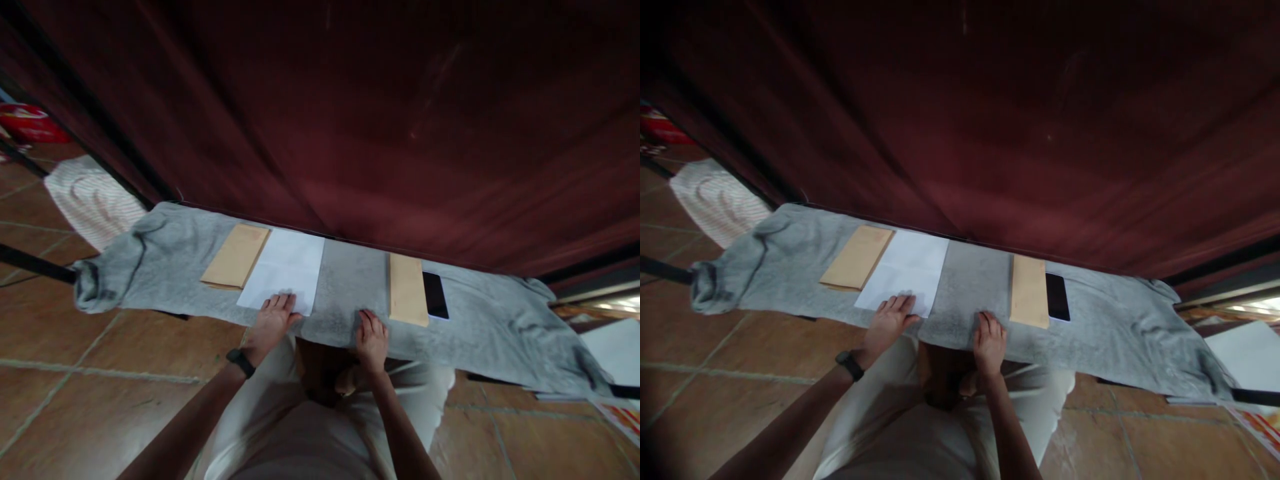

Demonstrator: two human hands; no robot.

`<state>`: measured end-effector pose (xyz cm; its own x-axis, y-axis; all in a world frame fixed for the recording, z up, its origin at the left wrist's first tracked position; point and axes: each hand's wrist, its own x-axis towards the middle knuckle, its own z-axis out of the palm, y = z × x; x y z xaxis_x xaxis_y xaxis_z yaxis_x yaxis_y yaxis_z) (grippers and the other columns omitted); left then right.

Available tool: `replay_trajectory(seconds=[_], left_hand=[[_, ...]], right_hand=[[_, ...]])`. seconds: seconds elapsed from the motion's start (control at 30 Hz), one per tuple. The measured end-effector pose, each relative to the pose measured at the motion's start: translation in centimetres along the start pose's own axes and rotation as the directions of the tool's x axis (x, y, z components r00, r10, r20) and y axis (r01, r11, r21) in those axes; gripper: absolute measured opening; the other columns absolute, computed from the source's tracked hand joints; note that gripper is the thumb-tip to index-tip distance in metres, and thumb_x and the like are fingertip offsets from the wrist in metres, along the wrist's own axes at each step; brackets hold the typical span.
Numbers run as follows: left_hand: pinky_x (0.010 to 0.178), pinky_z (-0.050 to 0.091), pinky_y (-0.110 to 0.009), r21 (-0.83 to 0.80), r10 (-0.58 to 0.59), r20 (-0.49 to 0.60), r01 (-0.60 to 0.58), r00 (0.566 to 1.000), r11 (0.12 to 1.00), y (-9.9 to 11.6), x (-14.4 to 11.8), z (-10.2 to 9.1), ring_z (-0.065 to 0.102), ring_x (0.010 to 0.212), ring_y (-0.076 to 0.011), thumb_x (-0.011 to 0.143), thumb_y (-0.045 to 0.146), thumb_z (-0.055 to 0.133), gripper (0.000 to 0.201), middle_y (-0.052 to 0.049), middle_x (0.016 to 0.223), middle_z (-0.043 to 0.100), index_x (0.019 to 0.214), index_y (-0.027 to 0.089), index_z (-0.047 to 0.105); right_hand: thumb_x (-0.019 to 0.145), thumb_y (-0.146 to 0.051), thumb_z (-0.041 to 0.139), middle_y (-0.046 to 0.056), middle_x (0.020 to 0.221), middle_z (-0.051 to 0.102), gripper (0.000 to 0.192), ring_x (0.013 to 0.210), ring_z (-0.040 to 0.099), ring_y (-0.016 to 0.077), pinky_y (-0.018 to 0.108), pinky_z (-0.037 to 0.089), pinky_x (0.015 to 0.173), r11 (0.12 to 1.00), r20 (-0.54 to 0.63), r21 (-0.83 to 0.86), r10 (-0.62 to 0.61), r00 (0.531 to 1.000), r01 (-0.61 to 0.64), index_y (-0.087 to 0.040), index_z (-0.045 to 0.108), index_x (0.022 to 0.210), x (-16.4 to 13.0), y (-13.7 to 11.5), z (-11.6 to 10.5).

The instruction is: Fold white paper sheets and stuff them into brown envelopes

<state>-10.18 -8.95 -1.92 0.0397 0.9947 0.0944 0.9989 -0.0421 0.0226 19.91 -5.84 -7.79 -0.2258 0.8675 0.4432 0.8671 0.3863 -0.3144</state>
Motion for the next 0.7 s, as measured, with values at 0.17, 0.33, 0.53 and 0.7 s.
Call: replay_trajectory(seconds=[0.17, 0.33, 0.53, 0.7], left_hand=[[0.100, 0.049, -0.046, -0.075, 0.032, -0.027, -0.034, 0.999, 0.997, -1.1, 0.3, -0.1, 0.060, 0.118, -0.0323, 0.097, 0.047, 0.059, 0.045, -0.013, 0.133, 0.065, 0.134, 0.022, 0.063], [0.098, 0.052, -0.044, -0.192, 0.045, -0.051, -0.054, 0.998, 0.980, -2.5, 1.2, 0.2, 0.065, 0.108, -0.0274, 0.101, 0.037, 0.051, 0.031, -0.011, 0.117, 0.071, 0.117, 0.020, 0.072], [0.093, 0.054, -0.039, -0.266, 0.052, -0.207, -0.107, 0.977, 0.958, -0.1, 1.3, -1.7, 0.067, 0.099, -0.0227, 0.104, 0.028, 0.041, 0.032, -0.008, 0.106, 0.074, 0.105, 0.018, 0.072], [0.102, 0.048, -0.041, -0.167, 0.353, -0.172, -0.380, 0.920, 0.910, 7.3, -0.2, -4.0, 0.063, 0.111, -0.0242, 0.099, 0.013, 0.048, 0.030, -0.009, 0.120, 0.071, 0.124, 0.017, 0.065]], right_hand=[[0.100, -0.019, 0.043, 0.011, 0.129, 0.067, 0.039, 0.115, 0.059, 0.0226, 0.036, 0.036, 0.097, 1.000, 0.011, -0.003, 0.005, 1.000, -0.005, -0.020, 0.060, 0.135, 0.0, 0.0, 0.0], [0.100, -0.019, 0.042, 0.011, 0.130, 0.067, 0.039, 0.117, 0.058, 0.0228, 0.037, 0.036, 0.099, 1.000, 0.021, 0.018, 0.022, 1.000, -0.022, -0.019, 0.060, 0.135, -0.1, -0.1, 0.0], [0.101, -0.025, 0.041, 0.011, 0.131, 0.068, 0.038, 0.121, 0.059, 0.0247, 0.041, 0.038, 0.104, 0.966, 0.048, 0.216, 0.132, 0.990, -0.140, -0.020, 0.067, 0.128, 0.2, 0.0, -0.2], [0.100, -0.048, 0.043, 0.012, 0.119, 0.073, 0.046, 0.110, 0.067, 0.0251, 0.041, 0.049, 0.097, 0.623, 0.218, 0.655, 0.387, 0.896, -0.428, -0.018, 0.069, 0.123, 1.8, 0.3, -1.0]])
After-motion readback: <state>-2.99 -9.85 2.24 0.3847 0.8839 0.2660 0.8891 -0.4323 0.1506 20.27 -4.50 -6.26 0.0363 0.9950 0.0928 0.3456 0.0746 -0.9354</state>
